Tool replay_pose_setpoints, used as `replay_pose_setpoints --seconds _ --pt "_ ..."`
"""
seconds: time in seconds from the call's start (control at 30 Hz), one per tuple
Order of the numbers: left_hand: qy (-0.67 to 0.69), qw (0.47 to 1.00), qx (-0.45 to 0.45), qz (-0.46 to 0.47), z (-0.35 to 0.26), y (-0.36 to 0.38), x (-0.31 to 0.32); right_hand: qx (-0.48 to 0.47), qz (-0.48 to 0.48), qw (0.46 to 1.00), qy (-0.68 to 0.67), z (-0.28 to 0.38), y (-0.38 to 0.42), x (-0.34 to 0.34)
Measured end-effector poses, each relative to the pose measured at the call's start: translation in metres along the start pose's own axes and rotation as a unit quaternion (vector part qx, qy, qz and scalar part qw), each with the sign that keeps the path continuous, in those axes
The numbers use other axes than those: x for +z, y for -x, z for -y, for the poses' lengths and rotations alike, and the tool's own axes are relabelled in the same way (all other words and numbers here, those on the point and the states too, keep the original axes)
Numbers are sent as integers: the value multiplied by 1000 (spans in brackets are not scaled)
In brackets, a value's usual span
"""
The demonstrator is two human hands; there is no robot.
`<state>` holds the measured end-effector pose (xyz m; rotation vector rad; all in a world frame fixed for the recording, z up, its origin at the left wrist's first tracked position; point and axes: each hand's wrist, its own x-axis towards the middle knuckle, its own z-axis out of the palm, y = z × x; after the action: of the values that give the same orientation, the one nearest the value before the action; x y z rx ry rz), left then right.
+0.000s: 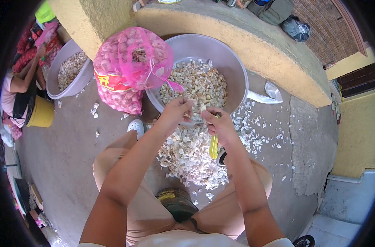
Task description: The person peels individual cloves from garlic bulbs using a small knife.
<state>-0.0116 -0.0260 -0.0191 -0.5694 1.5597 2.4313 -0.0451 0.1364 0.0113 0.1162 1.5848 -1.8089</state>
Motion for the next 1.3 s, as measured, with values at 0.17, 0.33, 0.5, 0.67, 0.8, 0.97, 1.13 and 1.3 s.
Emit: replay_pose_setpoints --seconds 0.17,0.33,0.5,0.67,0.8,0.97,1.13,1.3 --pt "-58 991 25 -117 -2 -1 -1 1 -13 1000 -6 2 2 -1" --pt "-272 930 237 -66 14 -7 -3 -63 -49 991 108 -7 -5 -3" --pt "-229 963 145 3 9 3 7 -148 -79 957 236 -16 -11 -6" --pt "-213 975 64 1 2 7 8 -203 -63 937 278 -13 -5 1" --pt "-143 989 30 14 2 5 3 -202 -50 939 272 -19 -8 0" --pt "-116 992 34 28 -2 8 1 -174 -30 966 187 -20 -10 -1" --pt "-64 997 15 37 -2 10 2 -109 -39 982 147 -17 -8 -1" --pt "-26 999 23 26 0 7 2 -209 -56 945 246 -17 -7 1"
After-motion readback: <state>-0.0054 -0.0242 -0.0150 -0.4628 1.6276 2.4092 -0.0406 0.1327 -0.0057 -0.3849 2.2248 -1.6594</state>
